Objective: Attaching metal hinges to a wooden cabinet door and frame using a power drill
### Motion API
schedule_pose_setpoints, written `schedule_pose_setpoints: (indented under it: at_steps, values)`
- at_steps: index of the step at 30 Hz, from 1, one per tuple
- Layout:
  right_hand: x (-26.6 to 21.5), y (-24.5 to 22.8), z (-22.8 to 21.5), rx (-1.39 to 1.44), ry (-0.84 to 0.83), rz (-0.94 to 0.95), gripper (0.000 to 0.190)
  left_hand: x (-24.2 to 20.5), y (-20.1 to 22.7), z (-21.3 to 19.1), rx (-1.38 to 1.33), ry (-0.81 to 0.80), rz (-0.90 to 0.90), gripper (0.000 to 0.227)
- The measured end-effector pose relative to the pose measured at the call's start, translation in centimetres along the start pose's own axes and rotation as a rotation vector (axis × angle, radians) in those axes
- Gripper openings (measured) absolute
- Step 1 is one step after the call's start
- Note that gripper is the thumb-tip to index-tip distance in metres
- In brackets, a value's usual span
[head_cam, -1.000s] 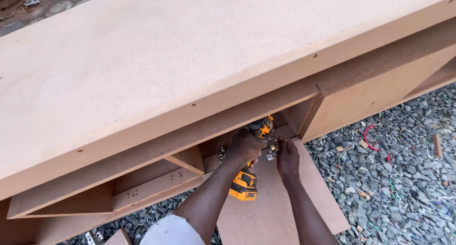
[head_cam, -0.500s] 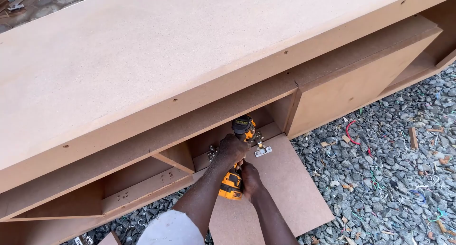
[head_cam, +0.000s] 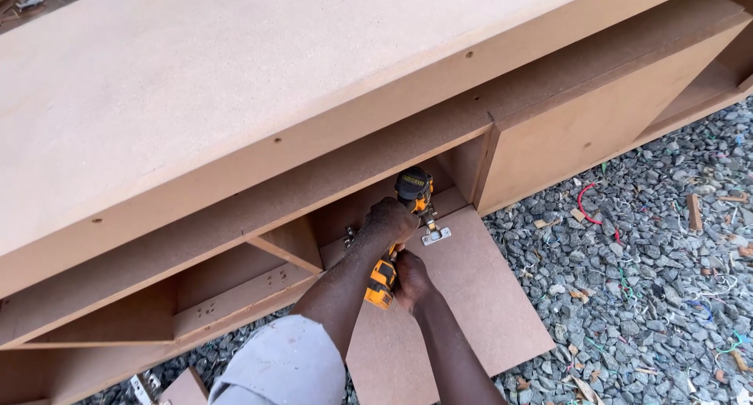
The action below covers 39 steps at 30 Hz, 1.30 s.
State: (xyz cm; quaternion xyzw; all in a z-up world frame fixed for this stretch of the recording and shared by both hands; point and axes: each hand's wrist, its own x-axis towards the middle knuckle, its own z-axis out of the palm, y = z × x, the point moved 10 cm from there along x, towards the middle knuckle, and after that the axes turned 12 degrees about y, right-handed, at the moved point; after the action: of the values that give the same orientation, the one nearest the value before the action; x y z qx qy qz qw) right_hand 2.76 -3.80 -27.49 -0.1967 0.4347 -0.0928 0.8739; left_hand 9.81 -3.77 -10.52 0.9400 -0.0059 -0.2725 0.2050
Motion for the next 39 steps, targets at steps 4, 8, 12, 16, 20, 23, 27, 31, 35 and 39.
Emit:
schedule_pose_setpoints:
  at_steps: [4,8,12,16,20,23,27,31,35,39]
  values:
    - [1.9,-2.8,-0.5,-0.234,0.014,-0.127,0.028,0.5,0.8,-0.5,0.012,0.025,0.052,0.032]
    - [-3.0,-12.8,-0.7,-0.889,0.377,-0.59,0.017,0.9,0.3,0.0,0.032,0.03,0.049,0.033]
    - [-4.3,-17.3,0.3,-0.96,0.345,-0.821,0.026,1.3,-0.6,0.5,0.039,0.042,0.059,0.034]
    - [-2.6,-18.7,4.4,-1.243,0.168,-0.969,0.019,2.2,-0.8,0.3,0.064,0.071,0.075,0.035]
    - [-2.9,-18.8,6.9,-1.618,0.095,-0.973,0.021,2.9,-1.5,0.6,0.081,0.087,0.08,0.036]
    - [-2.3,-19.1,6.9,-1.719,0.019,-1.025,0.022,3.3,-2.3,0.8,0.081,0.096,0.082,0.037]
    - [-5.5,-17.7,7.2,-1.646,-0.051,-1.025,0.026,3.9,-3.8,0.6,0.095,0.088,0.088,0.038]
    - [-3.9,-17.6,0.2,-0.669,0.214,-0.765,0.018,4.8,-2.2,1.1,0.114,0.084,0.115,0.04]
    - [-5.6,-12.0,-1.0,-0.231,0.163,-0.34,0.022,5.6,1.0,3.0,0.127,0.058,0.147,0.041]
    - [-8.4,-8.2,1.4,-0.226,0.075,-0.137,0.012,5.3,0.8,4.2,0.139,0.06,0.176,0.042]
